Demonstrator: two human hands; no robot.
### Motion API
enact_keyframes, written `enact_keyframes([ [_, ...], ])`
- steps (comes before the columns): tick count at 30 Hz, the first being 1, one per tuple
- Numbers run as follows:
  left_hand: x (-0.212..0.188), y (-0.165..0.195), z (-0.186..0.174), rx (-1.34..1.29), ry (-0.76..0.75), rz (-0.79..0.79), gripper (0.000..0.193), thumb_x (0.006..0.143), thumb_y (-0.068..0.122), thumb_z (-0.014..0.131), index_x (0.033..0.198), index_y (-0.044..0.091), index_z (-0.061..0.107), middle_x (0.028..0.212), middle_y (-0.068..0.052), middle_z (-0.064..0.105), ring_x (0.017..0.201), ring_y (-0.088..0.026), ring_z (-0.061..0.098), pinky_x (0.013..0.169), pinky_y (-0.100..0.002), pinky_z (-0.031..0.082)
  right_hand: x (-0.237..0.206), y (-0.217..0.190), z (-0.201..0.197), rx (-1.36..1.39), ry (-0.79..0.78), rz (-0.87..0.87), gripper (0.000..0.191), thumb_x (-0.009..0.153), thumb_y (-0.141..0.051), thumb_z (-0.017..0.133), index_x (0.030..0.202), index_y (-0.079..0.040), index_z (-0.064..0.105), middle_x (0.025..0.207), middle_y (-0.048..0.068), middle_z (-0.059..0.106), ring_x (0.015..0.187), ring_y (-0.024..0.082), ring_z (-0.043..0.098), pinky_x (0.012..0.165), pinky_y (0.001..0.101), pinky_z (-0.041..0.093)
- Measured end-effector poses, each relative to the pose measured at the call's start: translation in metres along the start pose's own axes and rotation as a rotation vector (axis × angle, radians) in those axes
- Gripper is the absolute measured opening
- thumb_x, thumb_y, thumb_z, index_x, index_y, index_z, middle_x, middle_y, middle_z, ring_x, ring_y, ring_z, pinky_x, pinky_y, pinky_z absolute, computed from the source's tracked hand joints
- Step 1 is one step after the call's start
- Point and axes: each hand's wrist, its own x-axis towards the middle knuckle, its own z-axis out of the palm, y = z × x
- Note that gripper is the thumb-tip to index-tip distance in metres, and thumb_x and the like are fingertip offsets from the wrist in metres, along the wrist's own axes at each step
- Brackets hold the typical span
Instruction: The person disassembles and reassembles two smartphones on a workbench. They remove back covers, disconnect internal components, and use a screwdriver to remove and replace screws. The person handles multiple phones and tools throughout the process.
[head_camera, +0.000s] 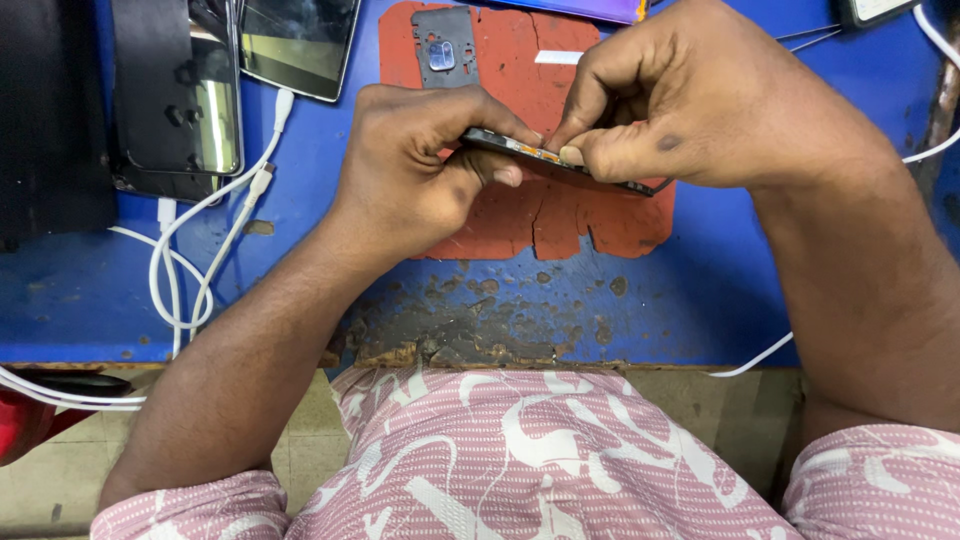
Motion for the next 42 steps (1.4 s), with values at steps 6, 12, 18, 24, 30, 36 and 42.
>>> enact_keyframes([
  [6,0.0,-0.0004,-0.0003,0.004,-0.003,0.003,0.027,0.085,-0.021,0.064,0.101,-0.001,0.072,0.094,-0.009,0.078,0.087,-0.014,0.08,0.074,-0.025,0.062,-0.0007,0.0006,0.0009,0.077,0.021,0.106,0.014,0.079,0.002,0.074,0.092,0.001,0.076,0.075,0.003,0.073,0.064,0.006,0.064,0.053,0.0218,0.049],
  [12,-0.0007,0.0,-0.0007,0.007,-0.002,-0.004,0.026,0.084,-0.02,0.066,0.101,-0.001,0.072,0.093,-0.009,0.078,0.086,-0.014,0.079,0.072,-0.025,0.061,-0.0005,0.0019,0.0025,0.076,0.012,0.002,0.012,0.079,0.003,0.073,0.091,0.002,0.074,0.08,0.002,0.074,0.073,0.005,0.068,0.063,0.0194,0.054],
  [18,-0.001,-0.0006,0.0004,0.014,0.006,-0.006,0.023,0.087,-0.019,0.069,0.102,-0.001,0.072,0.093,-0.009,0.078,0.086,-0.013,0.079,0.073,-0.025,0.06,-0.0017,0.0028,0.0052,0.037,0.039,0.021,0.012,0.078,0.005,0.073,0.09,0.002,0.075,0.078,0.003,0.074,0.07,0.005,0.067,0.06,0.0208,0.052],
  [24,-0.0002,0.0004,0.0011,0.041,0.003,-0.027,0.025,0.086,-0.019,0.066,0.1,0.0,0.073,0.088,-0.007,0.077,0.081,-0.011,0.077,0.069,-0.024,0.057,-0.0017,0.0041,0.0063,0.103,0.028,-0.021,0.009,0.079,0.005,0.072,0.088,0.002,0.073,0.079,0.002,0.073,0.071,0.004,0.065,0.061,0.0203,0.052],
  [30,-0.0017,-0.001,0.0013,0.057,0.006,-0.029,0.026,0.085,-0.019,0.064,0.1,0.0,0.073,0.088,-0.007,0.077,0.081,-0.011,0.077,0.07,-0.024,0.058,-0.0013,0.0032,0.0073,0.074,0.033,-0.036,0.009,0.079,0.004,0.072,0.087,0.001,0.073,0.077,0.002,0.072,0.07,0.004,0.065,0.06,0.0205,0.052],
  [36,-0.0028,-0.0028,0.0022,0.046,0.005,-0.037,0.029,0.084,-0.021,0.061,0.101,0.0,0.073,0.088,-0.008,0.078,0.082,-0.012,0.078,0.071,-0.024,0.059,-0.0014,0.0017,0.0074,0.027,0.037,-0.031,0.009,0.078,0.003,0.073,0.086,0.0,0.074,0.075,0.002,0.073,0.068,0.004,0.065,0.059,0.0208,0.051],
  [42,-0.0014,-0.002,0.0015,0.047,0.008,-0.037,0.028,0.084,-0.021,0.063,0.1,-0.001,0.073,0.088,-0.008,0.077,0.082,-0.012,0.078,0.07,-0.024,0.059,-0.0013,0.0016,0.0066,0.05,0.038,-0.026,0.01,0.078,0.004,0.072,0.086,0.0,0.074,0.076,0.002,0.073,0.069,0.004,0.065,0.059,0.0207,0.051],
])
